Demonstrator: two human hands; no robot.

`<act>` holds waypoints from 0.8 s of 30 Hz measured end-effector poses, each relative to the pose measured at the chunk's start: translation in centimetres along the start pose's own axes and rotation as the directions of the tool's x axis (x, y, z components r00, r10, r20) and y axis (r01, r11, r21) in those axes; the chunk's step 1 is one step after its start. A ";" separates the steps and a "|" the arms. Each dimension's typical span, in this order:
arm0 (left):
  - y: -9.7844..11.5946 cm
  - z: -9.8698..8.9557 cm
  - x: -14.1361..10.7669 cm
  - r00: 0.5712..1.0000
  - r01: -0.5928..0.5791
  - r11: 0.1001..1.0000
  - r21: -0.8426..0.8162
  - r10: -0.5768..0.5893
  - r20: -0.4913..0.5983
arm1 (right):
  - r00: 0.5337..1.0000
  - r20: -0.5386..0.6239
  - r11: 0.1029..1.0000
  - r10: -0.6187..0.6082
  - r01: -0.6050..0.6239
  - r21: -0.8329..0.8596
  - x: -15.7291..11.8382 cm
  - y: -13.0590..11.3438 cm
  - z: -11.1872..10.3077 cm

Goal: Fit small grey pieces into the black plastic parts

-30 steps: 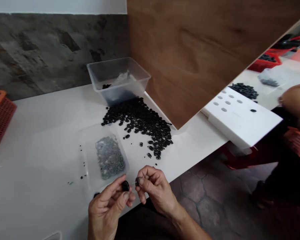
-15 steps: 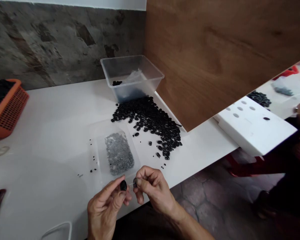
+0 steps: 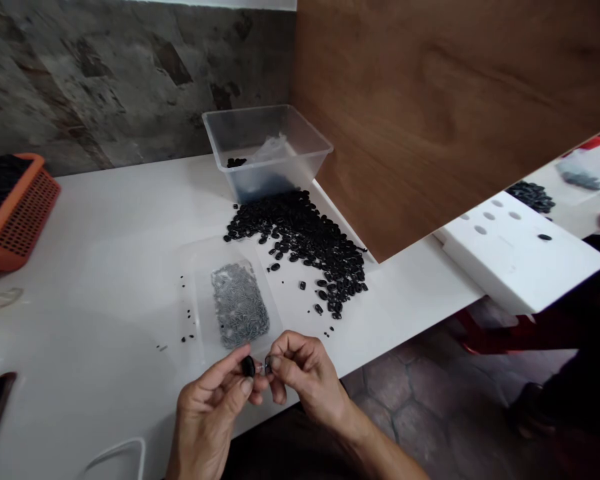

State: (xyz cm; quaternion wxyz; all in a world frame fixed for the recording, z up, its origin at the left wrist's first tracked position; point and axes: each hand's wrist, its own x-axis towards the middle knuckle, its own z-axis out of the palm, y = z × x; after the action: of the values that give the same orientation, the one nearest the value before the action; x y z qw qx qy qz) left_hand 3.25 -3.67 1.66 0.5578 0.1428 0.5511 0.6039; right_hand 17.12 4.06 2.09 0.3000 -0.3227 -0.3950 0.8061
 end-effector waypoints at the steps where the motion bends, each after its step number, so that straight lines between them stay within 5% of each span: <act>1: -0.1 -0.1 0.0 1.000 -0.023 0.999 0.036 0.023 -0.007 | 1.000 -0.006 1.000 0.004 -0.004 -0.018 0.0 -0.2 0.0; 11: 0.3 1.6 -0.8 0.986 -0.067 0.983 0.172 0.092 -0.140 | 0.999 -0.037 0.987 0.017 -0.022 -0.157 0.1 -0.6 -0.3; 24: 0.6 2.0 -1.1 0.989 -0.075 0.975 0.209 0.100 -0.109 | 0.997 -0.011 0.981 0.071 -0.072 -0.178 0.3 -0.7 -0.3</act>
State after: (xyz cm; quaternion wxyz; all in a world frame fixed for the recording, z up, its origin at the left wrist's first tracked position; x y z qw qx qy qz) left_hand 4.86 -3.45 3.36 0.4791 0.1873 0.6357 0.5756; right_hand 17.33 4.74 2.51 0.2416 -0.3640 -0.4529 0.7772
